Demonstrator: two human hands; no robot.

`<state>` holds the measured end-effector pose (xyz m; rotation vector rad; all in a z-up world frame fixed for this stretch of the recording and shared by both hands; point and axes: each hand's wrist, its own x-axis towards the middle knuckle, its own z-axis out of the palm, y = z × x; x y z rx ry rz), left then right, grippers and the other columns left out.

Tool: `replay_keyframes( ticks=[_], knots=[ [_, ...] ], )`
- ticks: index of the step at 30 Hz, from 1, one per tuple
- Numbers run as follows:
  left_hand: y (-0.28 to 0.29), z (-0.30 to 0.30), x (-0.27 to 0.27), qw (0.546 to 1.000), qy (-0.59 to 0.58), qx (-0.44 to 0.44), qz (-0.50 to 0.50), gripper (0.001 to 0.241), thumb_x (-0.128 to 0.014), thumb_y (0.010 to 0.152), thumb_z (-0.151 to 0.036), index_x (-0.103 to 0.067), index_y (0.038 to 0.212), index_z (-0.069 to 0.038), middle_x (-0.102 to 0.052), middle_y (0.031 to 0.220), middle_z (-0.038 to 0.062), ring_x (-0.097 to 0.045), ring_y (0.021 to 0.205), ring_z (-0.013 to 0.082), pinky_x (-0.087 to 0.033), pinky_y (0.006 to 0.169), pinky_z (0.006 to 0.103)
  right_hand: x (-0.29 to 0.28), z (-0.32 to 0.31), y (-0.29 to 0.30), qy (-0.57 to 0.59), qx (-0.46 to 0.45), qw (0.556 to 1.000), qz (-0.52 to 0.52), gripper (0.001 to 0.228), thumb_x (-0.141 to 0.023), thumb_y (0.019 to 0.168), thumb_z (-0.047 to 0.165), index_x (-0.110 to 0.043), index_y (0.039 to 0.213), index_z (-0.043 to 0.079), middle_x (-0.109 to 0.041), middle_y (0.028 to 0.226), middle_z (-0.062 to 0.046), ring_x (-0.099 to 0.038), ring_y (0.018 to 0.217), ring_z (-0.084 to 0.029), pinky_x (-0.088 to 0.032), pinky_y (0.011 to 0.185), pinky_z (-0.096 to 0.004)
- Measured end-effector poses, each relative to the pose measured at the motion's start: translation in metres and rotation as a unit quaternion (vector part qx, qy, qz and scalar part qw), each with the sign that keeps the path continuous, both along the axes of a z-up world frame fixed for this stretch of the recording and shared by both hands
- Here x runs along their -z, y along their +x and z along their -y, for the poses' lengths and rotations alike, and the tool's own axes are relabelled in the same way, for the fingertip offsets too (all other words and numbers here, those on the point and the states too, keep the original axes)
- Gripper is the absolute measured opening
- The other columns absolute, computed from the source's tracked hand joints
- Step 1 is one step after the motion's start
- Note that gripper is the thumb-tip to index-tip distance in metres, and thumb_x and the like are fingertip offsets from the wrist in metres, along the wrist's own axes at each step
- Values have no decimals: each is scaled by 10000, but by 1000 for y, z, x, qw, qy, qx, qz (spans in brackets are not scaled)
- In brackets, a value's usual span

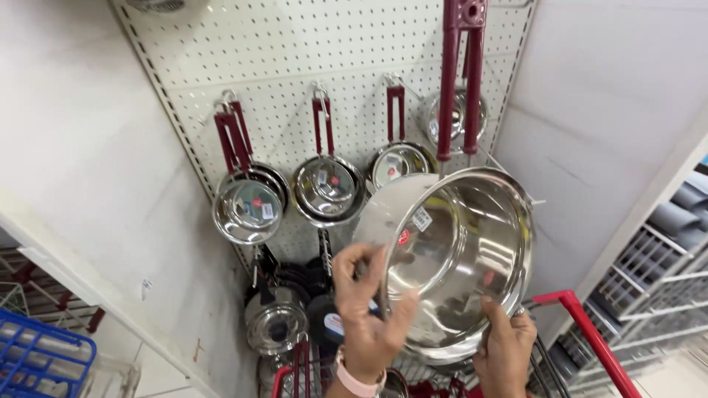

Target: Selecting and inspecting several stainless steel pots/bowls and placing them into a shopping cart in a store.

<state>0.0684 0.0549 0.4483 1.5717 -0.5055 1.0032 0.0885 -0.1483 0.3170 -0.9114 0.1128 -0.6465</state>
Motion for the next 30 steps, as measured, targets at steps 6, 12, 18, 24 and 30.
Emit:
replay_keyframes(
  ticks=[6, 12, 18, 24, 30],
  knots=[
    [5, 25, 11, 932, -138, 308, -134, 1254, -792, 819, -252, 268, 1485, -179, -111, 1648, 285, -319, 1534, 429, -364, 1254, 480, -86, -33, 21, 66, -23, 998, 7, 107, -586, 911, -34, -656, 986, -3, -720, 834, -68, -680, 601, -104, -555, 508, -248],
    [131, -11, 20, 943, -157, 280, -94, 492, -691, 829, -78, -505, 1201, 186, -617, 931, 201, -637, 816, 277, -577, 764, 434, -134, -58, 81, -45, -33, 991, 124, 164, -695, 1060, 94, -603, 1074, -40, -635, 882, -81, -516, 575, -92, -386, 421, -249],
    [220, -52, -91, 967, -140, 215, 7, 216, -538, 816, -66, -440, 1009, -55, -486, 669, 73, -423, 578, 190, -434, 566, 337, -261, -105, 108, -358, 140, 846, 369, 1146, -782, 914, 512, -43, 1658, 52, -285, 1614, -81, -349, 1508, -145, -360, 1293, -273],
    [283, -60, -175, 954, -183, 227, 65, 203, -527, 851, -87, -364, 732, -72, -416, 748, 86, -395, 690, 224, -400, 671, 393, -323, -97, 165, -549, 270, 699, 370, 1123, -897, 675, 526, -410, 1576, 64, -635, 1280, -147, -682, 1174, -245, -599, 1004, -358],
    [308, -75, -249, 931, -263, 250, 31, 379, -545, 754, -65, -444, 1099, 52, -476, 945, 108, -445, 798, 214, -432, 770, 399, -378, -103, 215, -603, 334, 674, 266, 358, -964, 831, 258, -758, 995, 16, -683, 978, -124, -668, 818, -165, -569, 677, -327]
  ],
)
